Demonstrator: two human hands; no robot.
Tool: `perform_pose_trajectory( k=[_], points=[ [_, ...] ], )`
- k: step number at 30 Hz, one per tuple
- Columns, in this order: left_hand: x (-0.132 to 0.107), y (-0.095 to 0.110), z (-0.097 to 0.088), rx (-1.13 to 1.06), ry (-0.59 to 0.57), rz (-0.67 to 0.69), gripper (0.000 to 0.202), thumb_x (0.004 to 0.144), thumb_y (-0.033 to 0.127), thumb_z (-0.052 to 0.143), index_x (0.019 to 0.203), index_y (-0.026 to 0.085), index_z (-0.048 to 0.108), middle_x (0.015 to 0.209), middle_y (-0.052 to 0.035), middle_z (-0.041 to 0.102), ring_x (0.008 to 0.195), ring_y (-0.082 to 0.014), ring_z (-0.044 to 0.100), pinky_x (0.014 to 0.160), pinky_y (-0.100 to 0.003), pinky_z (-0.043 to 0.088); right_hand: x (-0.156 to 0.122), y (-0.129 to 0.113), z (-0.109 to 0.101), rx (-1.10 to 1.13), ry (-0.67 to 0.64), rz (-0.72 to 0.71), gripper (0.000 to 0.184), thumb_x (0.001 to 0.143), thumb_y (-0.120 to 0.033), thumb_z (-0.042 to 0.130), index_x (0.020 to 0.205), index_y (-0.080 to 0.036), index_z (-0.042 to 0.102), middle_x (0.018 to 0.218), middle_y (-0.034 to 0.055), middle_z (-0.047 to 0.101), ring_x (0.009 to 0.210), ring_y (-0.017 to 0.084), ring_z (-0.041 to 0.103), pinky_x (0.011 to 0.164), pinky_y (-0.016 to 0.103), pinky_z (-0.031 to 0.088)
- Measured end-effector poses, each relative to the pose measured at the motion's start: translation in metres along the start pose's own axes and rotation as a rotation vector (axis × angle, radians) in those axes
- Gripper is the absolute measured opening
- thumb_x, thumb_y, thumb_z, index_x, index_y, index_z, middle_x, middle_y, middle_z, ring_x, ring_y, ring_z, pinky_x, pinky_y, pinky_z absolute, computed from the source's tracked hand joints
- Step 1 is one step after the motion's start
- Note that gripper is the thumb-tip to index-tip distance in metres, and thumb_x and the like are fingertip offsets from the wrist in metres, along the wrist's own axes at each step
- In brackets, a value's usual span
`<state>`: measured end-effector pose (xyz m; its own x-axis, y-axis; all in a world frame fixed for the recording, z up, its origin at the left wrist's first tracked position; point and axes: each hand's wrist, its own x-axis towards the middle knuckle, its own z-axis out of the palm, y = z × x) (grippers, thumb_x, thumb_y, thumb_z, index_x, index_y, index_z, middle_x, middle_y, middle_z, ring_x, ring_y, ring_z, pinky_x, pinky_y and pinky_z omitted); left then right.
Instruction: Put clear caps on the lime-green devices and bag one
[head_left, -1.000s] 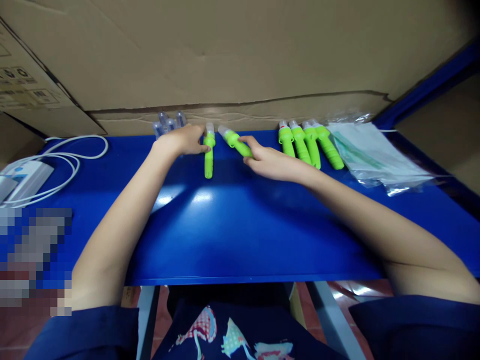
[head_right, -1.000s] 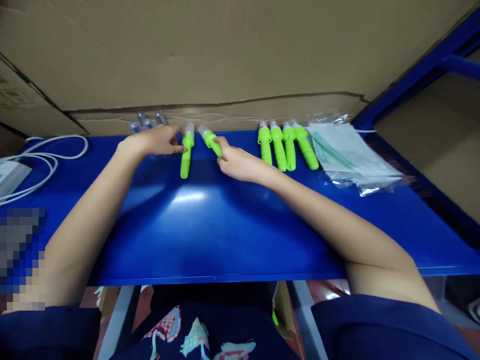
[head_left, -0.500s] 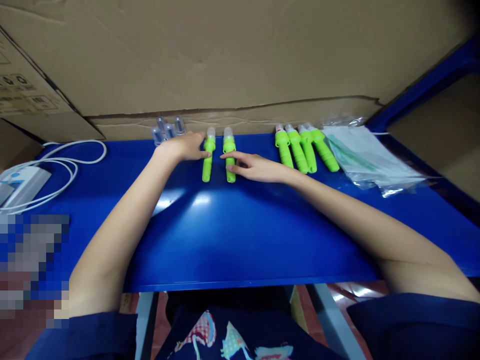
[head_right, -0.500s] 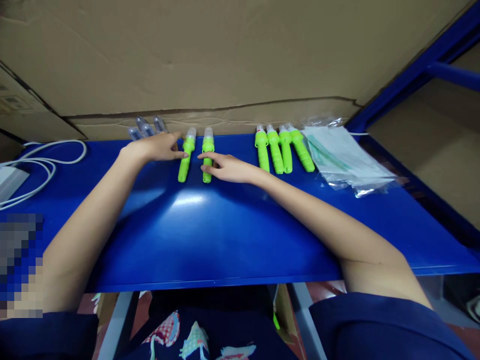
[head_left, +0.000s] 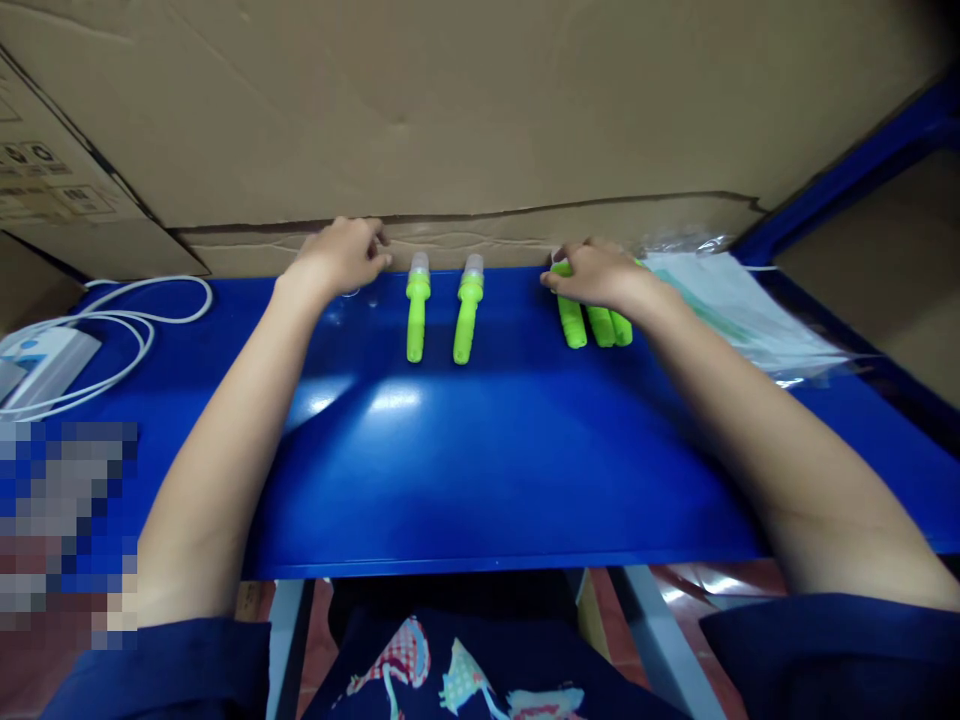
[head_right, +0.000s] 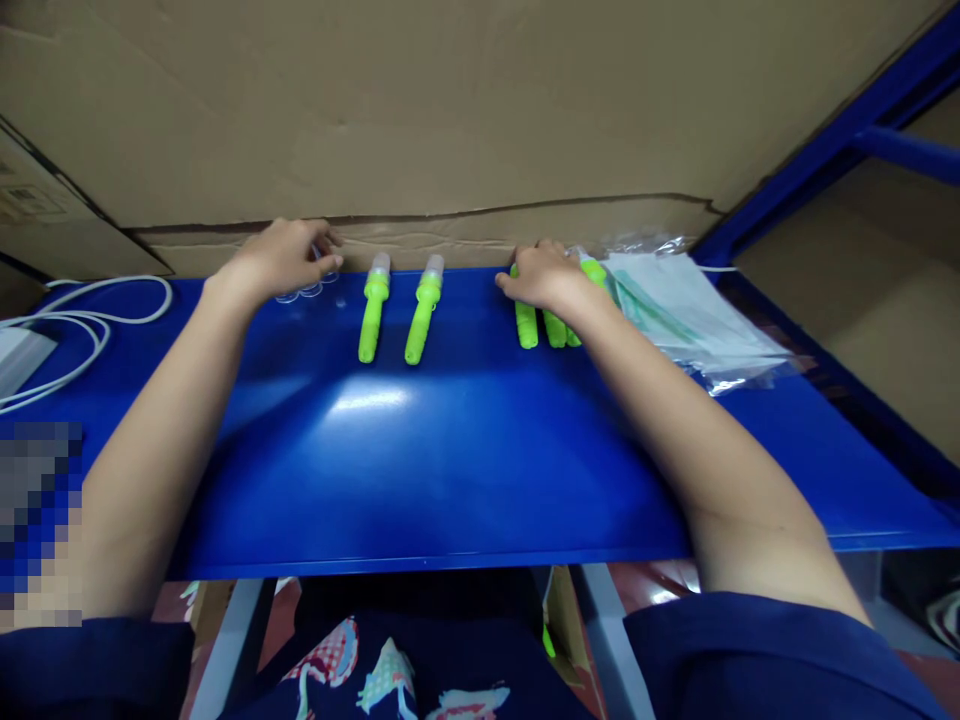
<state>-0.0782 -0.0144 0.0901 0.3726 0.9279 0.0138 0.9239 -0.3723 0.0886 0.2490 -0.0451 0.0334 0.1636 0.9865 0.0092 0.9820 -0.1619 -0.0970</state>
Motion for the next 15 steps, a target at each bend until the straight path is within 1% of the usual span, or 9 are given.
perform_pose_trajectory(
  k=[1,2,4,5,6,8,11,13,15],
  points=[
    [-0.002,-0.002,-0.003,0.015,0.030,-0.005,0.047,0.100,0.046,0.044,0.142,0.027,0.057,0.136,-0.0017,0.068,0.128,-0.0246,0.057,0.106,-0.039,0.047,0.001,0.002,0.000,-0.024,-0.011,0.017,0.056,0.096,-0.044,0.054,0.140,-0.008,0.061,0.142,0.0288,0.055,0.139,0.047,0.048,0.114,0.062,0.035],
    [-0.004,-0.003,-0.006,0.038,0.056,-0.007,0.046,0.101,0.042,0.042,0.141,0.025,0.057,0.140,-0.0024,0.066,0.129,-0.0241,0.056,0.107,-0.039,0.047,0.001,0.003,0.001,-0.043,-0.014,0.030,0.057,0.096,-0.044,0.054,0.141,-0.009,0.060,0.144,0.0292,0.054,0.140,0.049,0.045,0.114,0.064,0.031],
    [-0.006,-0.006,-0.011,0.093,0.072,-0.022,0.046,0.100,0.034,0.042,0.140,0.019,0.057,0.144,-0.0085,0.062,0.131,-0.0273,0.055,0.109,-0.045,0.045,0.001,0.003,0.002,-0.067,-0.020,0.042,0.058,0.097,-0.044,0.054,0.143,-0.009,0.057,0.146,0.0295,0.053,0.142,0.048,0.043,0.115,0.066,0.027],
    [-0.007,-0.007,-0.012,0.117,0.058,-0.039,0.046,0.099,0.032,0.045,0.140,0.016,0.057,0.145,-0.0118,0.061,0.133,-0.0299,0.054,0.111,-0.048,0.044,0.000,0.003,0.002,-0.077,-0.026,0.043,0.058,0.097,-0.042,0.055,0.144,-0.009,0.056,0.147,0.0298,0.052,0.143,0.048,0.043,0.115,0.065,0.027],
    [-0.007,-0.008,-0.012,0.135,0.037,-0.060,0.046,0.099,0.032,0.047,0.140,0.014,0.057,0.146,-0.0138,0.061,0.134,-0.0320,0.053,0.113,-0.050,0.042,0.000,0.004,0.003,-0.085,-0.031,0.042,0.057,0.097,-0.040,0.055,0.144,-0.008,0.056,0.147,0.0298,0.053,0.143,0.047,0.043,0.114,0.064,0.027],
    [-0.007,-0.011,-0.012,0.149,0.009,-0.091,0.046,0.099,0.033,0.049,0.141,0.014,0.057,0.147,-0.0133,0.060,0.138,-0.0334,0.050,0.118,-0.054,0.038,0.000,0.005,0.003,-0.086,-0.027,0.021,0.052,0.097,-0.035,0.054,0.141,-0.007,0.058,0.146,0.0294,0.055,0.143,0.045,0.043,0.113,0.063,0.028],
    [-0.006,-0.014,-0.011,0.120,0.024,-0.105,0.044,0.099,0.029,0.050,0.140,0.016,0.058,0.151,-0.0121,0.055,0.141,-0.0334,0.047,0.121,-0.054,0.035,0.003,0.009,0.003,-0.081,-0.009,-0.001,0.044,0.096,-0.031,0.056,0.133,-0.008,0.063,0.138,0.0275,0.063,0.140,0.045,0.046,0.111,0.064,0.030],
    [-0.006,-0.016,-0.010,0.105,0.045,-0.118,0.045,0.097,0.025,0.053,0.140,0.016,0.059,0.153,-0.0138,0.052,0.142,-0.0348,0.047,0.121,-0.055,0.035,0.006,0.012,0.003,-0.077,-0.007,-0.015,0.041,0.093,-0.031,0.060,0.130,-0.012,0.065,0.133,0.0255,0.066,0.137,0.046,0.049,0.109,0.066,0.033],
    [-0.006,-0.016,-0.011,0.115,0.038,-0.122,0.045,0.096,0.024,0.054,0.139,0.015,0.060,0.152,-0.0147,0.055,0.142,-0.0360,0.048,0.120,-0.056,0.036,0.010,0.015,0.003,-0.056,-0.008,-0.027,0.040,0.091,-0.036,0.065,0.127,-0.017,0.066,0.130,0.0222,0.069,0.133,0.046,0.054,0.108,0.067,0.035]
  ],
)
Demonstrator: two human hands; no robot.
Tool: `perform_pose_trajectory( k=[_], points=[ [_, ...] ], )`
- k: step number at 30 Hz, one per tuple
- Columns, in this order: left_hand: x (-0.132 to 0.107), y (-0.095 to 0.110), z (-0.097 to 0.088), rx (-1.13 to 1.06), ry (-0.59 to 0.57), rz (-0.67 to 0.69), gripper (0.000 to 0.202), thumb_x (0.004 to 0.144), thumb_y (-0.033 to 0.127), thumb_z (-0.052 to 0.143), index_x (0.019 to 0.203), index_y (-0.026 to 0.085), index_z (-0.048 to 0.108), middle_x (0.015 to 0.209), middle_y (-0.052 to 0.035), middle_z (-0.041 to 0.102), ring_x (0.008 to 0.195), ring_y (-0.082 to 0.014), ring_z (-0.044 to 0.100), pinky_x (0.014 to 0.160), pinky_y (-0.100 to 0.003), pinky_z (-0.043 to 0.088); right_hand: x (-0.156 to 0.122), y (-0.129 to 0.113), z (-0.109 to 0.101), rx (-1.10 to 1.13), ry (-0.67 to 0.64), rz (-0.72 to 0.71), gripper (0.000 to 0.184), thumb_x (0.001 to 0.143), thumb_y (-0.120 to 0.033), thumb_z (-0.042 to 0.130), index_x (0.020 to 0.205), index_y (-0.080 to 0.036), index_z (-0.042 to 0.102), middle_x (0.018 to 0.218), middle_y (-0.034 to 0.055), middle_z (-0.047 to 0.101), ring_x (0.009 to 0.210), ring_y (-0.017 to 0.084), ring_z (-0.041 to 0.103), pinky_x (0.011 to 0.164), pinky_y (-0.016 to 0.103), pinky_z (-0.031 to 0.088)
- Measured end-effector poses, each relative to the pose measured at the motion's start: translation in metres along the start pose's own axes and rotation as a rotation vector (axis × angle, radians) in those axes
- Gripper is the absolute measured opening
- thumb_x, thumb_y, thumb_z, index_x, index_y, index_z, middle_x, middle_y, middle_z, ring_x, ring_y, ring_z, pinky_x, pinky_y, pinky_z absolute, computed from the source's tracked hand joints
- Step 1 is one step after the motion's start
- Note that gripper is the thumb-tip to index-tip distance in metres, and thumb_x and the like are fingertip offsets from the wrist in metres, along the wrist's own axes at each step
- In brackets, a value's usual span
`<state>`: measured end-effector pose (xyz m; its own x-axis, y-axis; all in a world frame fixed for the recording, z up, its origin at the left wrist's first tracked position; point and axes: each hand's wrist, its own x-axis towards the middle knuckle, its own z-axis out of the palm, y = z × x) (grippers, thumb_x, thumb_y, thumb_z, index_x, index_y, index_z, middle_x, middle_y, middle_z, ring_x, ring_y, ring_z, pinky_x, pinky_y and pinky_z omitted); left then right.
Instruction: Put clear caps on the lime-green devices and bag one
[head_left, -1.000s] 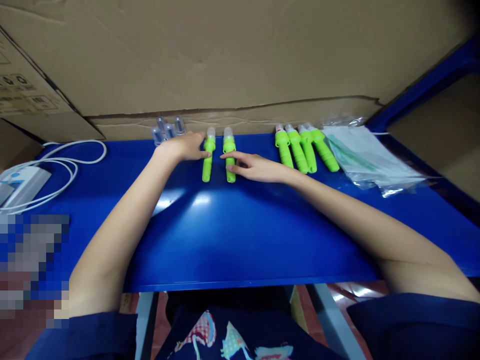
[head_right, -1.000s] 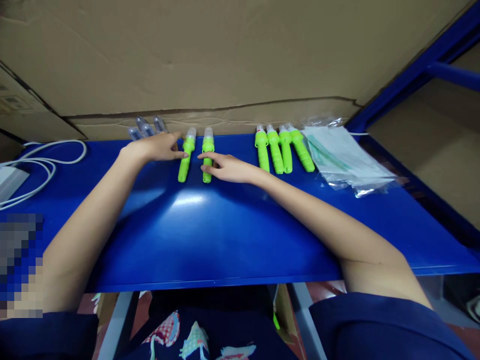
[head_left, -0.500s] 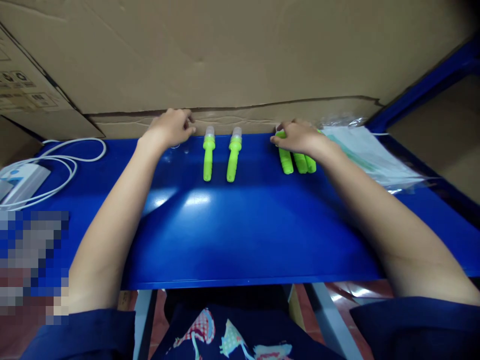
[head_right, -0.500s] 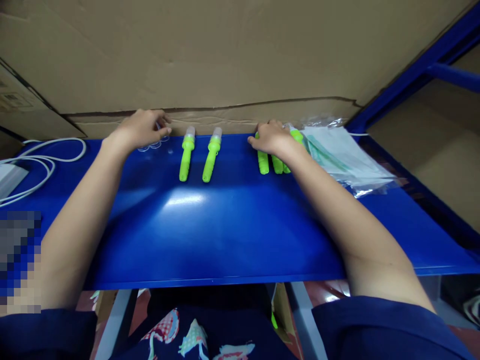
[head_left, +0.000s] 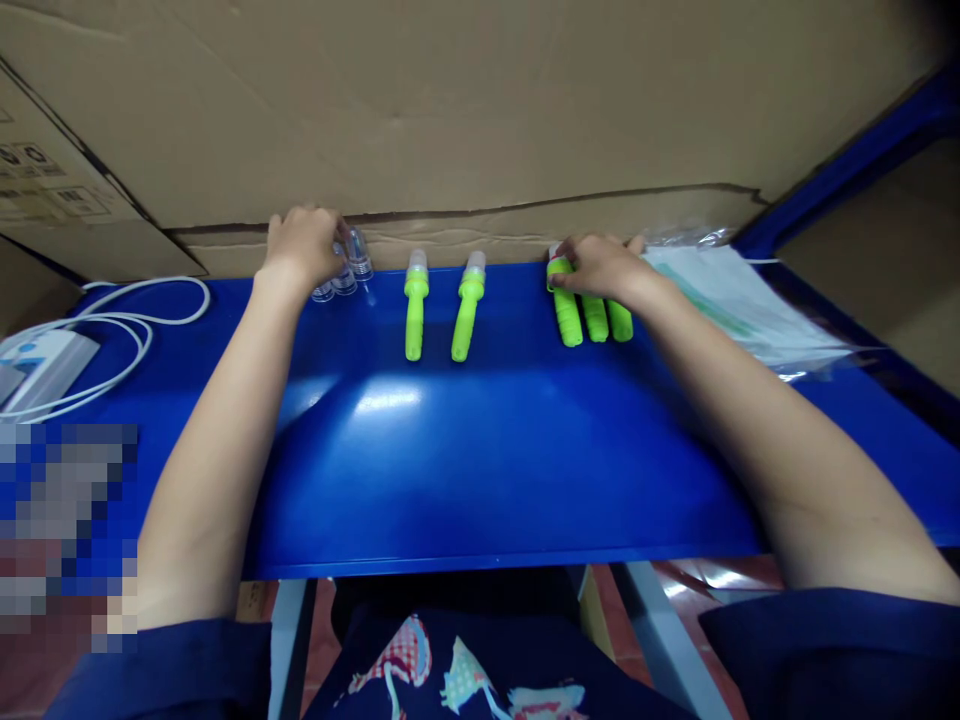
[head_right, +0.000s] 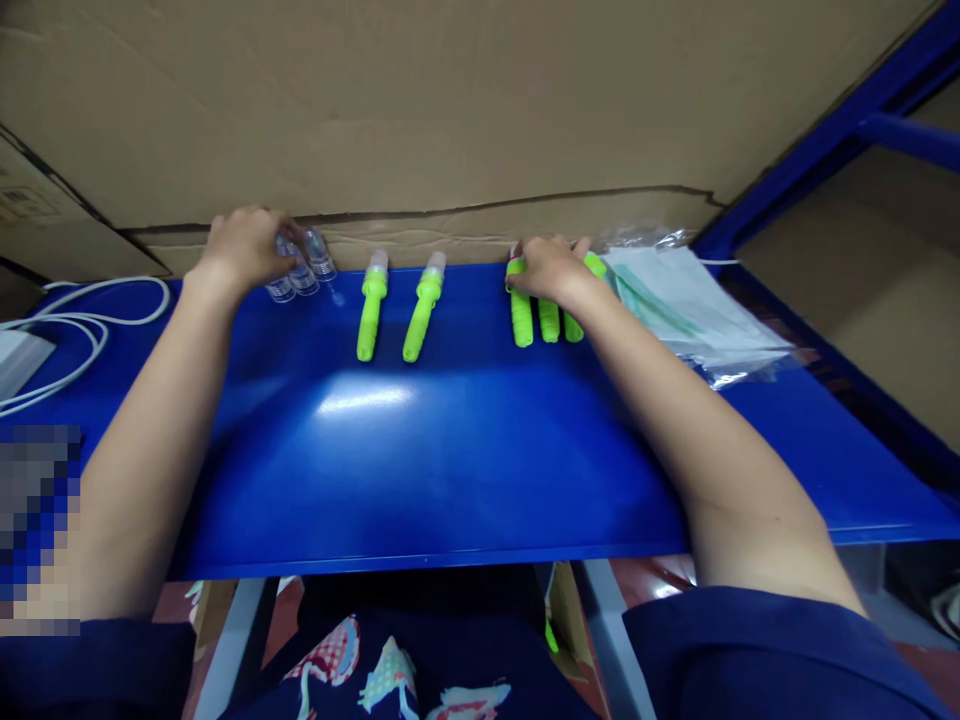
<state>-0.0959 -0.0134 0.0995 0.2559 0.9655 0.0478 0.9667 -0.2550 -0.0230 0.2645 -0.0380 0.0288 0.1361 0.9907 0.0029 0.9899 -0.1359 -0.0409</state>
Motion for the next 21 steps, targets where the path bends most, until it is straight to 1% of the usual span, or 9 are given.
perform_pose_trajectory(
  k=[2,4,6,8,10,12,14,16,21],
  points=[
    [0.000,0.001,-0.001,0.023,-0.019,0.004,0.045,0.095,0.022,0.053,0.139,0.015,0.060,0.147,-0.0141,0.060,0.141,-0.0362,0.051,0.118,-0.055,0.038,0.002,0.001,0.001,0.041,-0.006,-0.028,0.042,0.090,-0.045,0.067,0.125,-0.022,0.067,0.127,0.0190,0.071,0.129,0.044,0.057,0.109,0.066,0.035],
    [0.000,0.001,-0.002,0.027,-0.030,0.013,0.045,0.094,0.021,0.054,0.138,0.014,0.061,0.144,-0.0134,0.063,0.137,-0.0352,0.054,0.115,-0.051,0.042,0.004,0.001,0.001,0.070,-0.028,-0.029,0.048,0.088,-0.052,0.069,0.126,-0.022,0.066,0.126,0.0177,0.071,0.125,0.042,0.060,0.109,0.062,0.038],
    [0.000,0.001,-0.001,0.024,-0.031,0.014,0.044,0.093,0.022,0.056,0.136,0.014,0.062,0.142,-0.0127,0.065,0.131,-0.0321,0.057,0.111,-0.045,0.045,0.004,0.000,0.002,0.095,-0.050,-0.028,0.056,0.086,-0.052,0.072,0.131,-0.019,0.064,0.126,0.0175,0.071,0.122,0.040,0.062,0.106,0.055,0.044],
    [0.002,0.000,0.000,0.018,-0.044,0.021,0.044,0.094,0.030,0.059,0.135,0.014,0.063,0.138,-0.0114,0.067,0.123,-0.0276,0.060,0.106,-0.038,0.048,0.003,-0.002,0.003,0.120,-0.056,-0.042,0.062,0.084,-0.048,0.073,0.136,-0.017,0.061,0.127,0.0169,0.070,0.119,0.038,0.064,0.099,0.048,0.049],
    [0.003,0.000,0.002,0.012,-0.062,0.032,0.044,0.093,0.038,0.062,0.131,0.014,0.065,0.132,-0.0101,0.070,0.116,-0.0249,0.061,0.100,-0.034,0.051,0.002,-0.004,0.003,0.139,-0.055,-0.071,0.061,0.085,-0.046,0.072,0.138,-0.017,0.061,0.128,0.0161,0.070,0.118,0.036,0.065,0.096,0.045,0.051],
    [0.005,0.000,0.005,0.004,-0.078,0.058,0.044,0.091,0.038,0.066,0.127,0.015,0.068,0.128,-0.0086,0.071,0.112,-0.0248,0.063,0.098,-0.036,0.053,0.000,-0.006,0.001,0.137,-0.062,-0.074,0.058,0.087,-0.044,0.071,0.137,-0.016,0.062,0.130,0.0172,0.070,0.119,0.036,0.065,0.097,0.044,0.051],
    [0.007,0.002,0.007,-0.003,-0.083,0.102,0.043,0.087,0.035,0.070,0.126,0.016,0.070,0.128,-0.0082,0.071,0.113,-0.0259,0.064,0.099,-0.039,0.054,-0.002,-0.009,-0.001,0.123,-0.071,-0.058,0.056,0.088,-0.043,0.070,0.135,-0.013,0.063,0.132,0.0194,0.069,0.123,0.038,0.064,0.100,0.045,0.051],
    [0.008,0.004,0.010,-0.011,-0.108,0.136,0.045,0.086,0.033,0.071,0.128,0.017,0.068,0.128,-0.0086,0.071,0.115,-0.0262,0.065,0.099,-0.039,0.054,-0.004,-0.011,-0.003,0.113,-0.081,-0.039,0.054,0.090,-0.044,0.070,0.132,-0.012,0.064,0.133,0.0210,0.068,0.125,0.040,0.064,0.102,0.046,0.050],
    [0.006,0.009,0.014,0.018,-0.227,0.110,0.049,0.087,0.035,0.071,0.132,0.019,0.062,0.131,-0.0127,0.070,0.116,-0.0283,0.067,0.096,-0.038,0.055,-0.007,-0.014,-0.004,0.134,-0.096,-0.029,0.049,0.093,-0.044,0.067,0.129,-0.012,0.065,0.130,0.0202,0.070,0.123,0.038,0.065,0.100,0.045,0.051]
  ],
)
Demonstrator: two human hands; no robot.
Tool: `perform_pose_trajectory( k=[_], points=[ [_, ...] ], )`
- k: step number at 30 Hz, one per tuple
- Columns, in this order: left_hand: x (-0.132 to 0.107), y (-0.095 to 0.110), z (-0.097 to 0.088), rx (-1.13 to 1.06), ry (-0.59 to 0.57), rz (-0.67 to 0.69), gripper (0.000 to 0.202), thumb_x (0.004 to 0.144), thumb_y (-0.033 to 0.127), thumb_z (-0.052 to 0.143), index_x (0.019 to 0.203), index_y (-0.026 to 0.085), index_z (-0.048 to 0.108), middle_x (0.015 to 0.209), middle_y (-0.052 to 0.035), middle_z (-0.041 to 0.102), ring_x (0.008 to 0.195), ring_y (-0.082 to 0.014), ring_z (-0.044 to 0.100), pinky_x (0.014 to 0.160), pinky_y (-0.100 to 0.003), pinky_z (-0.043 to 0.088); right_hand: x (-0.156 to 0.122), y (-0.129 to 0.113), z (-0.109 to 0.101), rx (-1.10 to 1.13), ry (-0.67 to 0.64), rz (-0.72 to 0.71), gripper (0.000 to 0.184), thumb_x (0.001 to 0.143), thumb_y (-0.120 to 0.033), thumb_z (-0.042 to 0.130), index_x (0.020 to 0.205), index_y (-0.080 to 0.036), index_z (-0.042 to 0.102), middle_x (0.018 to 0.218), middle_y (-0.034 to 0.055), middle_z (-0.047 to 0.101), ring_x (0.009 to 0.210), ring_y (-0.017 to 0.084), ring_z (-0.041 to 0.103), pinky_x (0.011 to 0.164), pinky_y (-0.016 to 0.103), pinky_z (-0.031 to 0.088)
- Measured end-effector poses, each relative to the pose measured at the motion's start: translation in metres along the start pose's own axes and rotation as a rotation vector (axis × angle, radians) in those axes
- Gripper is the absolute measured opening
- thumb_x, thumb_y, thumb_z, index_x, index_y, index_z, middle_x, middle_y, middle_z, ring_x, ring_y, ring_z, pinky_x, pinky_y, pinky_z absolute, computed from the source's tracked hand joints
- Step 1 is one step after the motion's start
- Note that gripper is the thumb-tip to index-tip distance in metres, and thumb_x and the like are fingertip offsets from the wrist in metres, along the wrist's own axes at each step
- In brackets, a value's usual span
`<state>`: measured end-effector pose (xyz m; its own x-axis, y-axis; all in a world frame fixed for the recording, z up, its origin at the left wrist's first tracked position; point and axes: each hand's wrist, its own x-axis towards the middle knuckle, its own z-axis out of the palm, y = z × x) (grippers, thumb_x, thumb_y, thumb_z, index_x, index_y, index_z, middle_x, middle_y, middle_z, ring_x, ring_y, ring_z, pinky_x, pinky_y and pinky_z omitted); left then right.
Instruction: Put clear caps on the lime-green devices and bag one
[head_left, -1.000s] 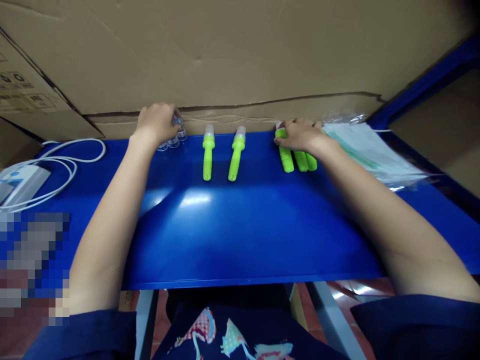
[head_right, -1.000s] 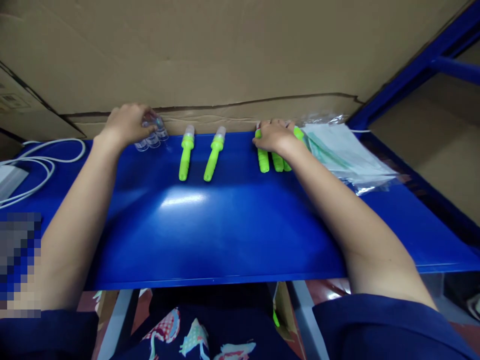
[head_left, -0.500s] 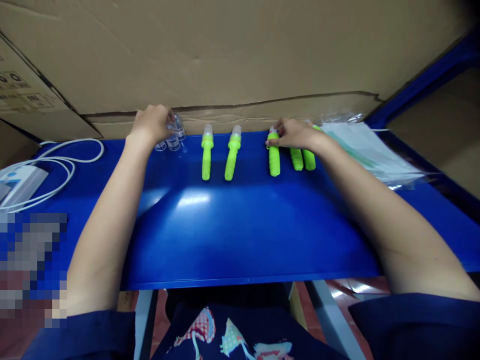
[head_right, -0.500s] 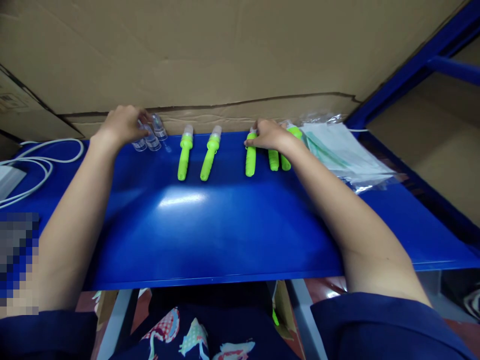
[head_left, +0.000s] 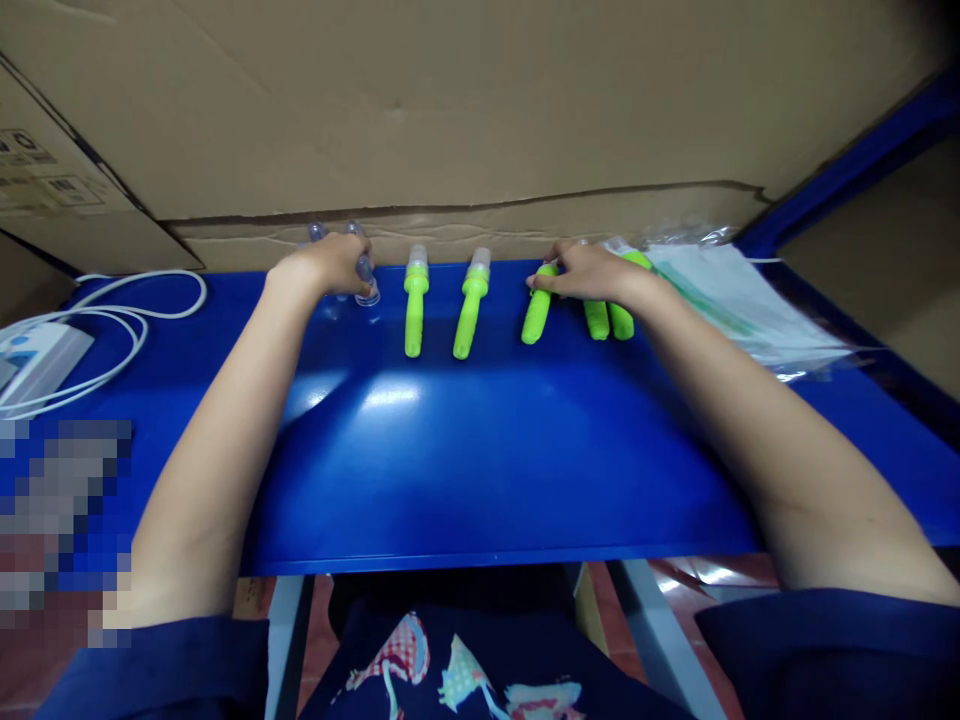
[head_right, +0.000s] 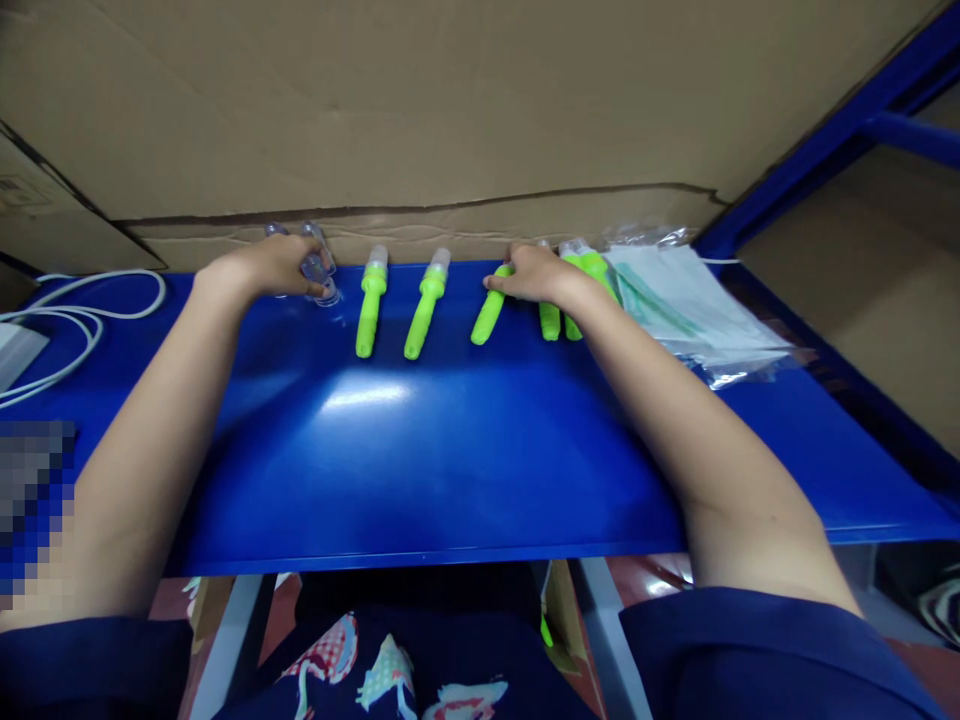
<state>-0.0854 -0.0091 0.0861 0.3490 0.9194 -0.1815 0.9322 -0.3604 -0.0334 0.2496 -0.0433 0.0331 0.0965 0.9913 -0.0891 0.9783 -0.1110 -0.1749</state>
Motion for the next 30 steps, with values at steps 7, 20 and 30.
perform_pose_trajectory(
  k=[7,20,30],
  points=[
    [0.000,0.003,0.000,-0.018,-0.029,0.032,0.045,0.088,0.030,0.065,0.132,0.020,0.062,0.136,-0.0131,0.068,0.123,-0.0294,0.066,0.103,-0.037,0.053,0.001,0.001,0.005,0.025,0.025,-0.129,0.047,0.091,-0.043,0.066,0.131,-0.017,0.066,0.132,0.0156,0.070,0.121,0.035,0.065,0.101,0.043,0.050],
    [-0.002,0.007,-0.001,0.018,-0.019,0.039,0.044,0.091,0.028,0.060,0.134,0.018,0.062,0.138,-0.0132,0.066,0.124,-0.0275,0.065,0.104,-0.036,0.052,-0.021,-0.029,0.004,0.023,-0.052,-0.272,0.046,0.092,-0.040,0.068,0.130,-0.014,0.066,0.112,0.0150,0.074,0.105,0.031,0.070,0.092,0.039,0.051],
    [0.000,0.008,0.001,0.022,-0.031,0.039,0.043,0.095,0.031,0.056,0.135,0.016,0.061,0.138,-0.0152,0.066,0.124,-0.0296,0.065,0.101,-0.035,0.051,-0.040,-0.055,0.013,0.100,-0.070,-0.459,0.037,0.093,-0.037,0.068,0.123,-0.016,0.064,0.104,0.0111,0.074,0.097,0.028,0.071,0.086,0.036,0.051]
  ],
)
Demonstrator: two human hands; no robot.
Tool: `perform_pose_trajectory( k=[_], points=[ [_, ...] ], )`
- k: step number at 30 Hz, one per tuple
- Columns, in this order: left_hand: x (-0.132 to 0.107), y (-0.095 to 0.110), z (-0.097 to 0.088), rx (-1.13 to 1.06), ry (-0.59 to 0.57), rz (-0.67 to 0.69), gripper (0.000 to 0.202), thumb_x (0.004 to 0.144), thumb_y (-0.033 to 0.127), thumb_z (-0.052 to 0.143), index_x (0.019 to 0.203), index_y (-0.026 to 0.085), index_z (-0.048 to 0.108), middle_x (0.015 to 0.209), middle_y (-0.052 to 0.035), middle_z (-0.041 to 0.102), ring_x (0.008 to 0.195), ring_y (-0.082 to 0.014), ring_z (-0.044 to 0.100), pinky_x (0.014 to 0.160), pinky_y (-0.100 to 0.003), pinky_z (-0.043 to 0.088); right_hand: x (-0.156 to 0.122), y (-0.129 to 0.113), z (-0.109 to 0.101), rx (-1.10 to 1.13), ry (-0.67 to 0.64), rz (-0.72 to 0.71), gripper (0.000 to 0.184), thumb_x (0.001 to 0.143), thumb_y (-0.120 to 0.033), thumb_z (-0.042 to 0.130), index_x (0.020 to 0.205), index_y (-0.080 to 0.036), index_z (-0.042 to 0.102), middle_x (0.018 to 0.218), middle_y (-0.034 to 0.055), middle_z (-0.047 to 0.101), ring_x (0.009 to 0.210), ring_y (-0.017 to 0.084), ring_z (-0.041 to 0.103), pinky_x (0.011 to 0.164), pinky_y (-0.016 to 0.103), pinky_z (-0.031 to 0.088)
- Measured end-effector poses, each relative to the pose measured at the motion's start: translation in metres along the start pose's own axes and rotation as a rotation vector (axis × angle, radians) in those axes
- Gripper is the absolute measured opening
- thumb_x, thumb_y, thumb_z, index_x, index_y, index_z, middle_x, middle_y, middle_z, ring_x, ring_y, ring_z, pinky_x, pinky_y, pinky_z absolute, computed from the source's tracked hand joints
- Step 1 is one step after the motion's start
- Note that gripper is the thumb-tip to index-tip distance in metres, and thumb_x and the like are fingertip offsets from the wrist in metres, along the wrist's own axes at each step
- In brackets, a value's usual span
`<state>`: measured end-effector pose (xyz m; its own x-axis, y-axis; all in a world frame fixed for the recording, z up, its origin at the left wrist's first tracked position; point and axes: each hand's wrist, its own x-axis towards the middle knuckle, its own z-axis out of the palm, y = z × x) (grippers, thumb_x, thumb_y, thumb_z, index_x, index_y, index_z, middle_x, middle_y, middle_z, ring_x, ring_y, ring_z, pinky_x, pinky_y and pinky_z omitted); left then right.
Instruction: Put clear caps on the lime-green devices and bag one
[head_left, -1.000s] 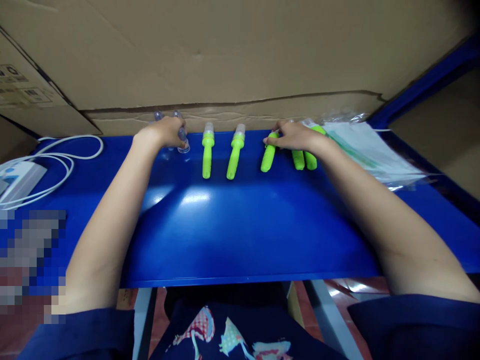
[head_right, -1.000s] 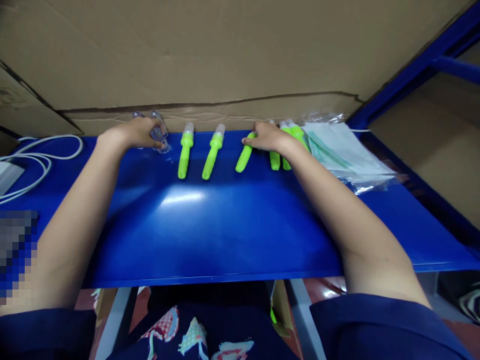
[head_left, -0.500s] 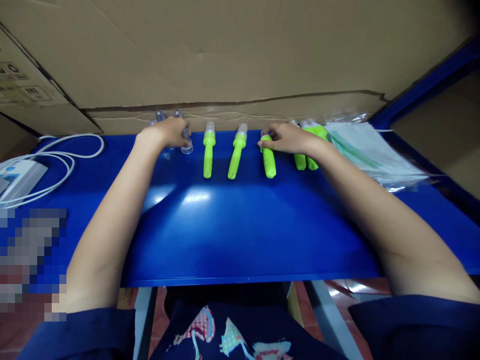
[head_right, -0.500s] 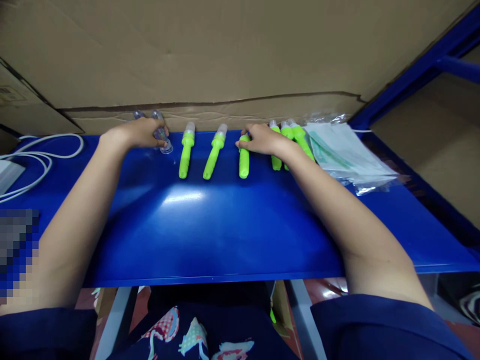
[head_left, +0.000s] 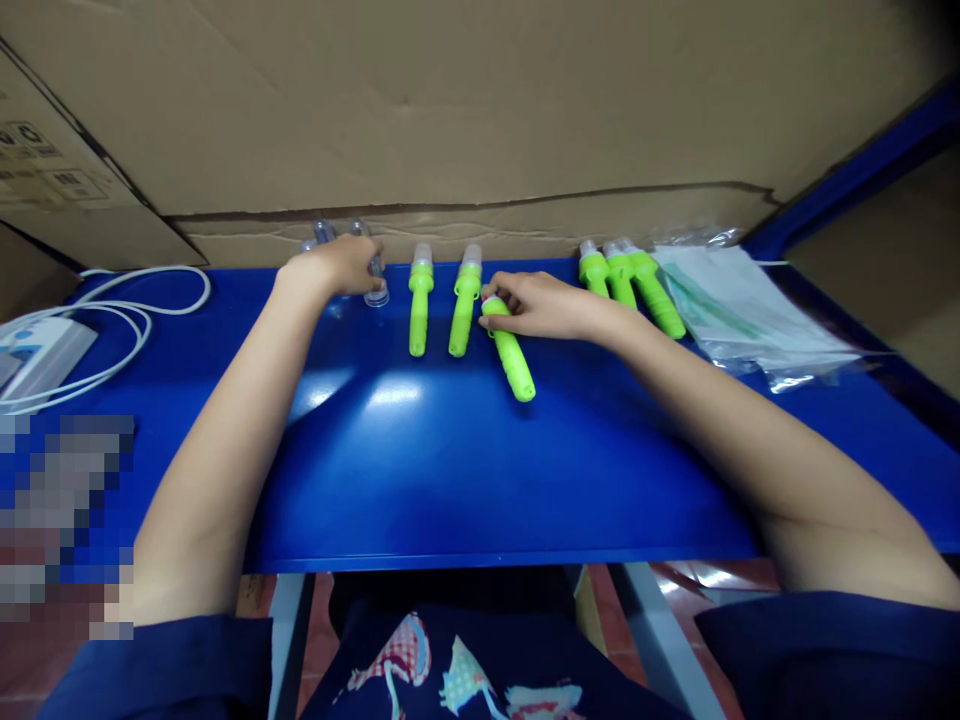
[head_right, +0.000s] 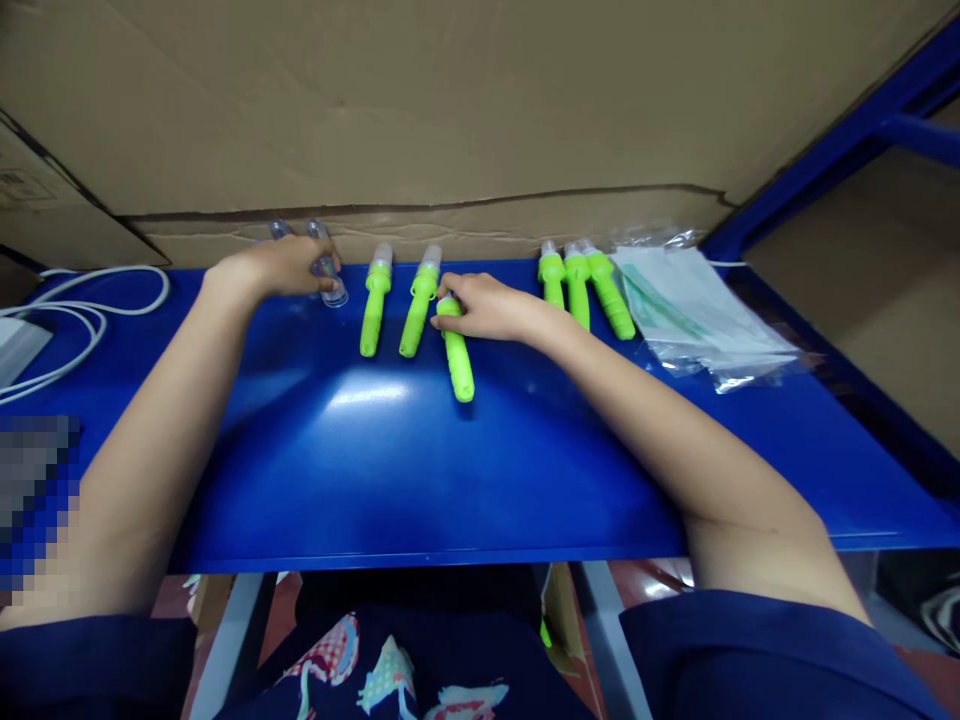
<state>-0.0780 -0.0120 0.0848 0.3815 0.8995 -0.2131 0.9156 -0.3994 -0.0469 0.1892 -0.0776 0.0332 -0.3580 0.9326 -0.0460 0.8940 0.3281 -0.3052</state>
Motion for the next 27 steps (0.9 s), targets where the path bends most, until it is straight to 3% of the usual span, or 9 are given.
perform_pose_trajectory(
  k=[6,12,16,21,27],
  points=[
    [0.001,0.001,0.000,-0.013,-0.005,-0.007,0.044,0.093,0.029,0.061,0.135,0.015,0.062,0.136,-0.0141,0.067,0.120,-0.0301,0.065,0.099,-0.035,0.050,0.010,0.011,0.016,0.075,0.127,-0.060,0.037,0.093,-0.036,0.067,0.124,-0.016,0.061,0.123,0.0154,0.071,0.098,0.029,0.070,0.089,0.040,0.053],
    [-0.003,-0.005,-0.002,-0.040,0.067,0.102,0.037,0.092,0.019,0.059,0.128,0.012,0.065,0.129,-0.0129,0.069,0.106,-0.0204,0.061,0.094,-0.031,0.049,0.013,0.018,0.021,0.085,0.181,-0.121,0.041,0.092,-0.036,0.068,0.127,-0.017,0.061,0.121,0.0140,0.072,0.095,0.028,0.069,0.088,0.041,0.055],
    [-0.004,-0.014,-0.005,-0.127,0.166,0.064,0.042,0.093,0.035,0.060,0.129,0.014,0.063,0.125,-0.0116,0.067,0.103,-0.0218,0.055,0.095,-0.036,0.048,0.016,0.021,0.023,0.093,0.206,-0.120,0.038,0.094,-0.035,0.065,0.126,-0.016,0.062,0.117,0.0142,0.073,0.097,0.029,0.070,0.088,0.043,0.056],
    [-0.010,-0.013,-0.010,-0.261,0.344,0.076,0.063,0.095,0.050,0.055,0.147,0.016,0.043,0.136,-0.0135,0.060,0.116,-0.0260,0.051,0.102,-0.040,0.044,0.020,0.026,0.026,0.147,0.294,-0.155,0.037,0.093,-0.039,0.066,0.124,-0.018,0.062,0.116,0.0129,0.073,0.096,0.029,0.070,0.087,0.046,0.057],
    [-0.006,-0.005,-0.008,-0.460,0.354,0.122,0.065,0.098,0.058,0.050,0.146,0.018,0.034,0.118,-0.0135,0.066,0.098,-0.0238,0.058,0.091,-0.038,0.045,0.017,0.025,0.027,0.173,0.369,-0.280,0.045,0.097,-0.054,0.061,0.130,-0.023,0.060,0.126,0.0125,0.069,0.099,0.028,0.068,0.088,0.046,0.057]
  ],
)
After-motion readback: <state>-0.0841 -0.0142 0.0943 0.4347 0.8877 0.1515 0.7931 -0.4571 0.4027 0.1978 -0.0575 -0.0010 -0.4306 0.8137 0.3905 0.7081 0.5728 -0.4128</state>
